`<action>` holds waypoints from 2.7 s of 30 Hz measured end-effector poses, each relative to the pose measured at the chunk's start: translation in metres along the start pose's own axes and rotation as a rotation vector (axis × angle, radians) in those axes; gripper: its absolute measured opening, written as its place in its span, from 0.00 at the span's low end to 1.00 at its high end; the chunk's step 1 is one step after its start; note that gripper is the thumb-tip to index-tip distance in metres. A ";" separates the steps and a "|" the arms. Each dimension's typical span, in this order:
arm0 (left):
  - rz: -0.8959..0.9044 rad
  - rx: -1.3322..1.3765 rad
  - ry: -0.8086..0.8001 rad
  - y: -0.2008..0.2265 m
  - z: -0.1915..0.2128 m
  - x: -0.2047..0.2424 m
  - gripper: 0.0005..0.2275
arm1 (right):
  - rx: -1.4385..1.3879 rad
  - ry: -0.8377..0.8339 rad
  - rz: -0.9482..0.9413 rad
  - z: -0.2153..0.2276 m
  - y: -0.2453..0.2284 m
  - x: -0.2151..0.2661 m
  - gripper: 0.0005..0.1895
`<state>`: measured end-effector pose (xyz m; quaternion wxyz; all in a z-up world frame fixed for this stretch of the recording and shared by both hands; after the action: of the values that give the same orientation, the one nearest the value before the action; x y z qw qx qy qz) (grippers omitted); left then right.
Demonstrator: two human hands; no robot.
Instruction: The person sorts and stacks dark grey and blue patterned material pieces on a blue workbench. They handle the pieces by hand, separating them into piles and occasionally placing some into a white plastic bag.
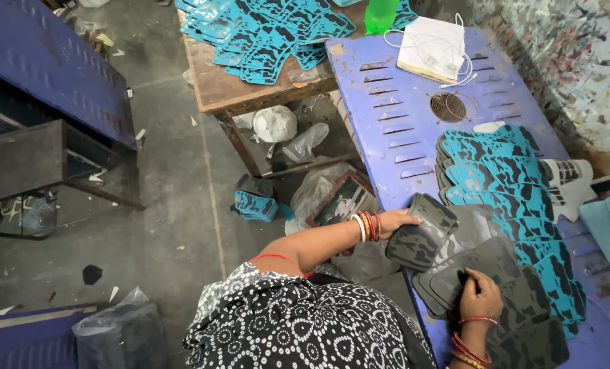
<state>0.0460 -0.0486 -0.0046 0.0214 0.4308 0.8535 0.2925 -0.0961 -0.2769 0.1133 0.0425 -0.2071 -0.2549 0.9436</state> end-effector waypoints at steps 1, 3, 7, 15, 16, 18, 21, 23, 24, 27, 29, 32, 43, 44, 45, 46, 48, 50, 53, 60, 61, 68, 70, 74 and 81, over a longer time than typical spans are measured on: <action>-0.001 -0.004 0.013 -0.001 0.001 0.000 0.18 | -0.002 -0.002 -0.007 0.000 0.000 0.000 0.07; -0.003 -0.008 0.026 -0.001 0.003 -0.001 0.18 | -0.004 -0.004 -0.014 0.000 0.001 0.000 0.07; -0.016 -0.009 0.032 0.000 0.003 0.000 0.18 | -0.018 0.004 0.012 -0.001 0.001 0.000 0.07; -0.007 -0.014 0.016 -0.003 0.007 -0.004 0.18 | -0.014 -0.003 -0.016 0.001 0.000 0.000 0.06; -0.009 -0.010 -0.002 -0.002 0.006 -0.005 0.18 | -0.014 -0.003 -0.010 0.000 0.000 0.000 0.06; -0.006 -0.008 -0.022 -0.003 0.006 -0.005 0.18 | -0.013 0.000 -0.008 0.000 0.000 0.000 0.06; 0.016 -0.013 0.005 -0.004 0.008 -0.005 0.18 | -0.021 0.010 -0.026 0.000 0.000 -0.001 0.06; 0.025 -0.021 0.022 -0.005 0.009 -0.005 0.17 | 0.006 -0.008 -0.050 0.000 0.001 0.000 0.08; 0.027 -0.021 0.022 -0.007 0.011 -0.007 0.17 | 0.006 -0.008 -0.052 0.000 0.001 0.000 0.08; 0.025 -0.003 0.004 -0.009 0.012 -0.008 0.17 | -0.024 0.000 -0.041 0.000 0.000 0.001 0.06; 0.022 -0.009 0.007 -0.008 0.010 -0.008 0.18 | -0.001 -0.004 -0.025 0.000 0.001 0.000 0.07; 0.012 0.003 -0.014 -0.009 0.013 -0.009 0.18 | 0.010 -0.025 -0.019 -0.002 0.002 -0.001 0.07; 0.026 0.020 -0.013 -0.005 0.009 -0.004 0.19 | -0.006 0.008 -0.012 0.002 -0.006 0.000 0.07; 0.024 0.015 -0.022 -0.005 0.008 -0.004 0.20 | -0.012 0.010 -0.008 0.002 -0.006 0.000 0.07; 0.024 0.015 -0.023 -0.006 0.009 -0.004 0.20 | -0.011 0.011 -0.008 0.003 -0.005 0.000 0.07; 0.022 0.005 -0.013 -0.005 0.010 -0.004 0.19 | -0.013 0.010 -0.003 0.002 -0.005 0.000 0.07; 0.019 -0.006 -0.004 -0.004 0.009 -0.004 0.19 | -0.015 0.011 0.001 0.002 -0.006 0.000 0.07; 0.024 0.001 -0.012 -0.002 0.005 -0.002 0.19 | -0.016 0.006 -0.008 0.002 -0.006 0.000 0.08; 0.025 0.008 -0.031 0.000 -0.001 0.001 0.18 | -0.032 0.020 -0.002 0.005 -0.010 0.000 0.08; 0.010 -0.022 -0.016 -0.011 0.017 -0.007 0.17 | 0.044 -0.020 0.045 -0.005 0.007 -0.001 0.09; -0.008 0.004 -0.057 -0.001 -0.001 0.004 0.17 | 0.013 -0.016 0.074 -0.007 0.006 -0.002 0.09; -0.019 0.207 -0.111 0.022 -0.021 0.034 0.20 | -0.032 0.006 0.105 0.004 -0.013 -0.005 0.07; -0.049 0.134 -0.011 0.021 -0.003 0.037 0.19 | -0.021 0.003 0.074 0.007 -0.019 -0.004 0.07; -0.227 -0.472 0.479 0.055 0.028 0.043 0.18 | -0.010 -0.001 0.061 0.009 -0.022 -0.007 0.08; -0.221 -0.500 0.378 0.051 0.049 0.029 0.18 | -0.212 0.077 -0.204 0.030 -0.034 -0.003 0.07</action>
<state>0.0787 0.0201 -0.0126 -0.0008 0.2552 0.7855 0.5638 -0.1062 -0.2615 0.1552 0.1259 -0.2194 -0.3713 0.8934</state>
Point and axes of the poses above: each hand's wrist, its own x-axis away from the middle knuckle, its own z-axis out of the back of the hand, y = z × x, the point moved 7 cm from there along -x, towards the middle knuckle, and after that the axes turned 3 degrees about z, right-handed, at the moved point
